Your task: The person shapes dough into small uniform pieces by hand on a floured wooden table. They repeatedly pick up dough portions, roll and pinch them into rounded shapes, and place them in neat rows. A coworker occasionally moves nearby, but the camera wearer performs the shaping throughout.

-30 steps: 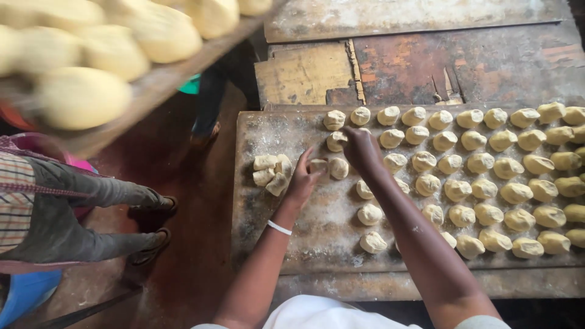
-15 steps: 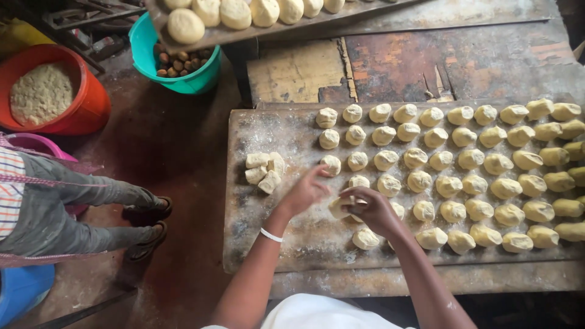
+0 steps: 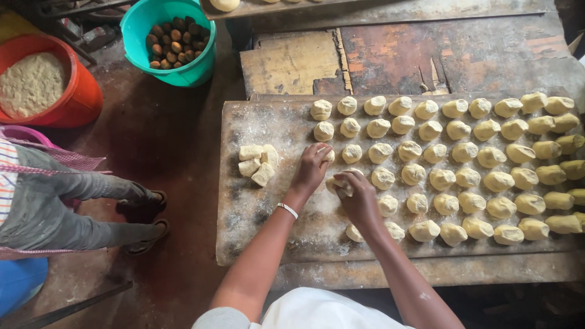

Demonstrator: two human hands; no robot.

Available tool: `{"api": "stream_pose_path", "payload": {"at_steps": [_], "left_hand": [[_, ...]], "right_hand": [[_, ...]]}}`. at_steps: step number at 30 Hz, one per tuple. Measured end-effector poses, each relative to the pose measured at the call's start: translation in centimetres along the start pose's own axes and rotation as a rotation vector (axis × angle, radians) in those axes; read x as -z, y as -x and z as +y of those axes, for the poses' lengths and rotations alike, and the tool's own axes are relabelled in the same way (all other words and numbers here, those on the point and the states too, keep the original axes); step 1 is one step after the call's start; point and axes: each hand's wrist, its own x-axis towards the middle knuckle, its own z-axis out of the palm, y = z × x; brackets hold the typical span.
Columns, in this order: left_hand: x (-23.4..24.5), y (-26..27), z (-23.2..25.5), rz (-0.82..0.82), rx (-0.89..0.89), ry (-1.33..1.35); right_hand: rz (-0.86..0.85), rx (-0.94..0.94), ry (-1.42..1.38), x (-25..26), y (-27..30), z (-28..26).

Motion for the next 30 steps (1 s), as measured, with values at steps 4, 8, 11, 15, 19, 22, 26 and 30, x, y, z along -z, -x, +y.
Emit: {"api": "stream_pose_path", "payload": {"at_steps": [4, 8, 11, 15, 19, 22, 26, 30], "left_hand": [[0.9, -0.6, 0.5, -0.051, 0.012, 0.066], [3.0, -0.8, 0.6, -0.085, 0.059, 0.242], [4.2, 0.5, 0.5, 0.012, -0.002, 0.198], [3.8, 3.5, 1.4, 0.07, 0.152, 0.185], [3.4, 4.9, 2.2, 0.036, 0.129, 0.273], [3.5, 4.8, 2.5, 0.045, 0.129, 0.293], [2.9, 4.8, 2.4, 0.059, 0.132, 0.257], [1.9, 4.6, 2.2, 0.078, 0.09, 0.206]], "right_hand": [[0.105, 0.17, 0.179, -2.0, -0.8, -0.7], [0.032, 0.18, 0.201, -2.1, -1.3, -0.8], [-0.079, 0.15, 0.15, -1.5, -1.4, -0.2], [-0.093, 0.161, 0.203, -2.0, -2.1, 0.1], [-0.168, 0.007, 0.1, -2.1, -2.8, 0.3], [-0.113, -0.023, 0.072, -1.8, -2.7, 0.5], [0.054, 0.224, 0.226, -2.0, -1.8, 0.9], [-0.065, 0.103, 0.189, -1.9, -2.2, 0.3]]}}
